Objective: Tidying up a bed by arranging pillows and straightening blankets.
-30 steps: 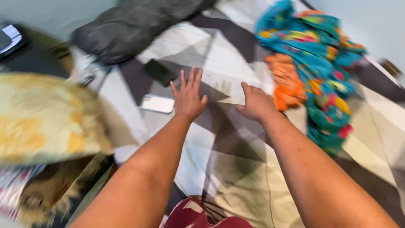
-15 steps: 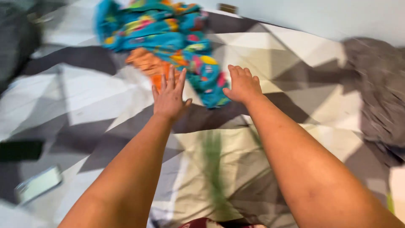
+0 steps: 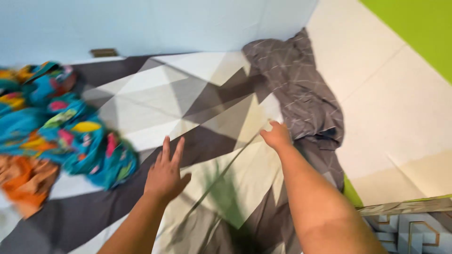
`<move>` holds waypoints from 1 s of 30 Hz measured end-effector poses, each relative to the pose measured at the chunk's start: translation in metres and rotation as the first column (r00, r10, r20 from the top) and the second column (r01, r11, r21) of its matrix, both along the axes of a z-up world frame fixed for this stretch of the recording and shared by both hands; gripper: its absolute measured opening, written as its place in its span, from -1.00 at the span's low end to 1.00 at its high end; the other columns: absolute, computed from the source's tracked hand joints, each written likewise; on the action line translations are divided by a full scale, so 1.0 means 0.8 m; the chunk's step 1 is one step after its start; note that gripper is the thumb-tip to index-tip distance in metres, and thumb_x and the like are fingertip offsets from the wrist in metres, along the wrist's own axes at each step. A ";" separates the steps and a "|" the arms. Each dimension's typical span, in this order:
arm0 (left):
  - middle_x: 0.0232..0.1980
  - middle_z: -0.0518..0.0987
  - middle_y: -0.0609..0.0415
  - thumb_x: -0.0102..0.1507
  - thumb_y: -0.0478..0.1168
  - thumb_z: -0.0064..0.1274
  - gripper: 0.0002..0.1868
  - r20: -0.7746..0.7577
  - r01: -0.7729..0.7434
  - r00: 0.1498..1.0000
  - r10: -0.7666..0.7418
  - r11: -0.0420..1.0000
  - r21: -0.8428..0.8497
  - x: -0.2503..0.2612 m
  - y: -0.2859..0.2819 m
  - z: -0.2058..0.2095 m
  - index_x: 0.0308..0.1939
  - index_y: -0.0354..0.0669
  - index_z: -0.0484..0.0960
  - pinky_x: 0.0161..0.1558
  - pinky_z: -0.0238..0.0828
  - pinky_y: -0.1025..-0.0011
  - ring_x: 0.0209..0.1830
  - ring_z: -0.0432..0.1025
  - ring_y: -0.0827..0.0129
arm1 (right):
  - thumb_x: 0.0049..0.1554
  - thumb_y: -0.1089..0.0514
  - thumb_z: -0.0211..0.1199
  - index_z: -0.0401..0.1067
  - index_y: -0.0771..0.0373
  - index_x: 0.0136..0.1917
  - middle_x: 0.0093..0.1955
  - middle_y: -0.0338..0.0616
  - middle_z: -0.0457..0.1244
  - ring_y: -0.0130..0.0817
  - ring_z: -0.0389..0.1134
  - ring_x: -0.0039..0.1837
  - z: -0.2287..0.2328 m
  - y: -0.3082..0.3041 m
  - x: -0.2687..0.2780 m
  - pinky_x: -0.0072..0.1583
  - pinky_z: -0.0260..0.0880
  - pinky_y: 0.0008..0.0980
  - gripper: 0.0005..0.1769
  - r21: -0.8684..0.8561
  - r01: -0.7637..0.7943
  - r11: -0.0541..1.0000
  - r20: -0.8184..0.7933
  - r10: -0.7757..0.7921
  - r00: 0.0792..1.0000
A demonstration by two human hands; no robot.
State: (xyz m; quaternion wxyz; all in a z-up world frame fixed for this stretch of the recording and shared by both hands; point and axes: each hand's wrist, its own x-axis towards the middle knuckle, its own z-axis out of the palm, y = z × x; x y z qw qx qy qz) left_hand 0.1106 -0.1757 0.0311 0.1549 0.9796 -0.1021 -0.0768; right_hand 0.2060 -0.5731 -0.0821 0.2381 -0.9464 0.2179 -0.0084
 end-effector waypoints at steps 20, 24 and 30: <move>0.68 -0.34 -0.27 0.25 0.02 0.17 0.21 -0.549 0.337 0.812 -0.200 0.928 0.160 -0.010 -0.175 -0.098 0.61 0.32 -0.55 0.28 0.46 0.19 0.33 0.41 -0.03 | 0.09 -0.04 0.25 0.16 -0.10 0.56 0.68 -0.28 -0.15 0.08 0.04 0.56 -0.060 -0.134 -0.007 0.45 0.11 0.24 -0.22 0.940 0.195 -0.281 -0.335 -0.645 0.687; 0.67 -0.34 -0.32 0.24 0.03 0.20 0.25 -0.639 0.380 0.744 -0.194 0.910 0.166 -0.011 -0.175 -0.136 0.61 0.34 -0.57 0.30 0.44 0.18 0.37 0.38 -0.05 | 0.18 -0.06 0.18 -0.04 0.16 0.56 0.67 -0.32 -0.14 0.01 0.17 0.48 -0.086 -0.159 0.007 0.43 0.12 0.14 -0.20 0.957 0.121 -0.264 -0.251 -0.547 0.799; 0.68 -0.37 -0.36 0.25 0.03 0.15 0.24 -0.682 0.276 0.722 -0.120 0.953 0.125 0.001 -0.168 -0.135 0.61 0.19 -0.61 0.35 0.44 0.23 0.36 0.43 -0.09 | 0.14 0.07 0.22 0.44 0.24 0.24 0.17 -0.27 0.27 -0.26 0.30 0.11 -0.099 -0.164 0.045 0.26 0.27 -0.11 -0.58 0.970 -0.142 -0.197 0.013 -0.541 0.841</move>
